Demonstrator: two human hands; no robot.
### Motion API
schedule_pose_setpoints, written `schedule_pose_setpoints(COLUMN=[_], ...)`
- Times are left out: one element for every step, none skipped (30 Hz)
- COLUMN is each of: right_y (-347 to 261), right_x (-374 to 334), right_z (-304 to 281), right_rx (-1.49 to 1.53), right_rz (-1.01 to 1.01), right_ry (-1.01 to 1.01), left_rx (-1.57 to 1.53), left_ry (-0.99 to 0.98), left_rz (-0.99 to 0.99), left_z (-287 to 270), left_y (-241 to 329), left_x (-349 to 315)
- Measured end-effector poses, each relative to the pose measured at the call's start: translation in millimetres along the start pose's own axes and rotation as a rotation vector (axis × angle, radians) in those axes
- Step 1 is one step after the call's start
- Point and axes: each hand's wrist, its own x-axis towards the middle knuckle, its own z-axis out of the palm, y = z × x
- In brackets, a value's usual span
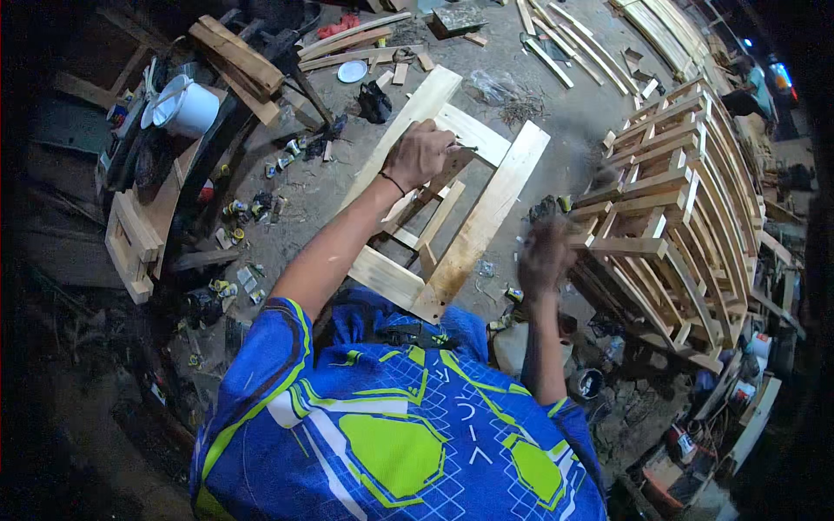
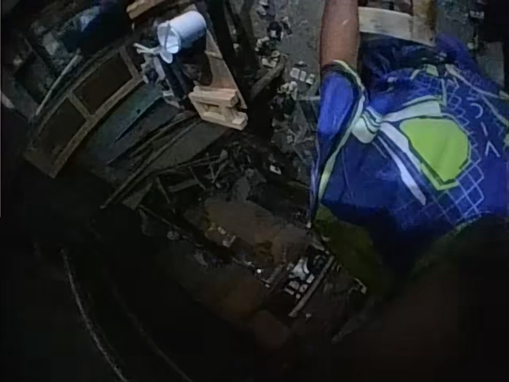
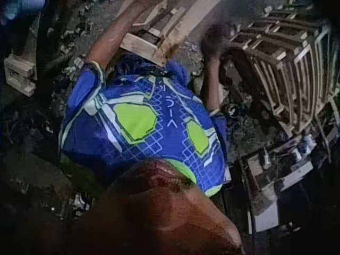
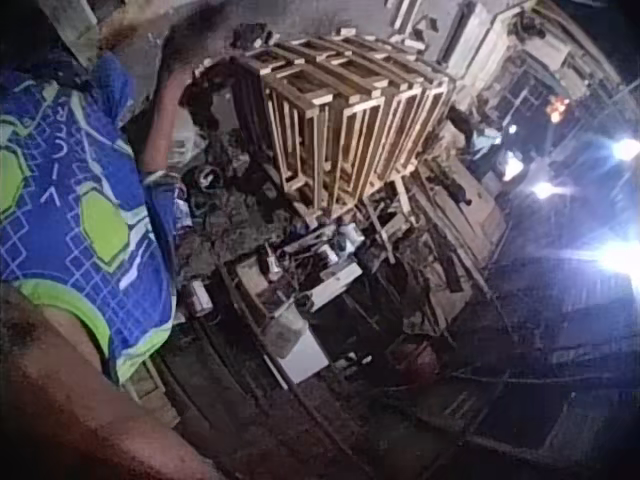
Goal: The recorder is using a hammer and nails to assemble wooden rectangular frames.
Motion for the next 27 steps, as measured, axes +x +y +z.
schedule_pose_setpoints(right_y=[4.6,9.1,17.6,25.8,33.4,39.0,44.4,46.0,45.5,41.6,34.8,25.5,13.3,1.3,-11.0,-23.6,-33.8,-43.0,-51.4,-57.6,-65.0,-71.2,-76.9,-83.2,-89.1,-94.5,-97.2], right_x=[2.0,-3.0,-6.0,-9.0,-14.1,-18.6,-20.2,-22.6,-24.4,-26.2,-26.7,-28.9,-31.4,-36.4,-33.7,-42.5,-44.4,-47.9,-48.2,-47.6,-46.4,-39.5,-37.4,-31.0,-28.9,-25.8,-22.3], right_z=[12.5,25.4,27.4,28.0,29.3,28.5,26.9,26.7,25.7,28.6,31.3,35.2,43.5,49.2,59.0,59.3,66.7,68.7,73.9,77.7,81.3,86.9,93.0,101.8,112.5,124.7,133.3], right_rx=[-0.452,-0.223,-0.285,-0.334,-0.304,-0.198,-0.085,0.046,0.083,0.197,0.149,0.140,0.294,0.442,0.197,0.360,0.359,0.350,0.239,0.119,0.163,0.121,0.156,0.198,0.285,0.276,0.171], right_rz=[0.224,0.147,0.219,0.288,0.261,0.240,0.201,0.225,0.265,0.252,0.180,0.083,0.176,0.283,-0.217,0.045,0.120,0.194,0.011,-0.092,-0.223,-0.341,-0.338,-0.319,-0.229,-0.152,-0.161], right_ry=[-0.410,-0.210,-0.154,-0.126,-0.189,-0.078,0.032,0.032,0.071,0.060,0.074,0.074,0.009,-0.057,0.012,-0.201,-0.323,-0.439,-0.422,-0.477,-0.521,-0.586,-0.601,-0.617,-0.626,-0.584,-0.465], left_rx=[0.003,0.005,0.047,-0.016,0.022,0.107,-0.017,-0.107,-0.499,-0.932,-1.038,-1.165,-1.240,-1.565,-1.534,-1.510,-1.597,-1.703,-0.985,-1.057,-1.296,-1.360,-1.270,-1.250,-1.199,-0.966,-0.952], left_ry=[-0.001,0.019,-0.093,-0.105,-0.068,-0.127,0.035,0.160,0.112,0.088,0.087,0.124,0.119,0.136,0.209,0.321,0.472,0.535,0.588,0.623,0.704,0.705,0.684,0.831,0.979,1.031,1.134], left_rz=[0.001,0.026,-0.062,-0.084,-0.039,-0.088,-0.119,-0.222,-0.500,-0.657,-0.735,-0.656,-0.620,-0.770,-0.742,-0.838,-0.874,-0.984,-0.885,-0.952,-1.060,-1.111,-1.176,-1.233,-1.246,-1.235,-1.107], left_z=[-1.2,-1.6,-1.2,-1.0,1.1,2.0,6.0,9.8,15.5,15.0,12.7,10.0,3.7,-4.0,-13.4,-23.1,-31.4,-42.6,-54.8,-66.4,-79.4,-94.5,-113.6,-134.3,-161.5,-194.2,-228.9], left_y=[0.2,-0.7,-0.2,0.5,3.4,5.6,12.3,22.8,39.8,53.3,70.6,93.6,113.4,135.2,143.9,151.8,158.3,164.9,156.5,149.4,142.4,125.3,103.4,81.2,46.7,9.4,-28.4], left_x=[-2.2,-1.7,-2.4,-2.0,-1.9,-0.6,3.1,2.4,2.1,-0.7,-7.6,-16.6,-26.7,-39.5,-42.8,-46.8,-51.5,-59.9,-63.8,-70.3,-75.6,-81.6,-93.3,-105.1,-120.0,-141.1,-166.7])
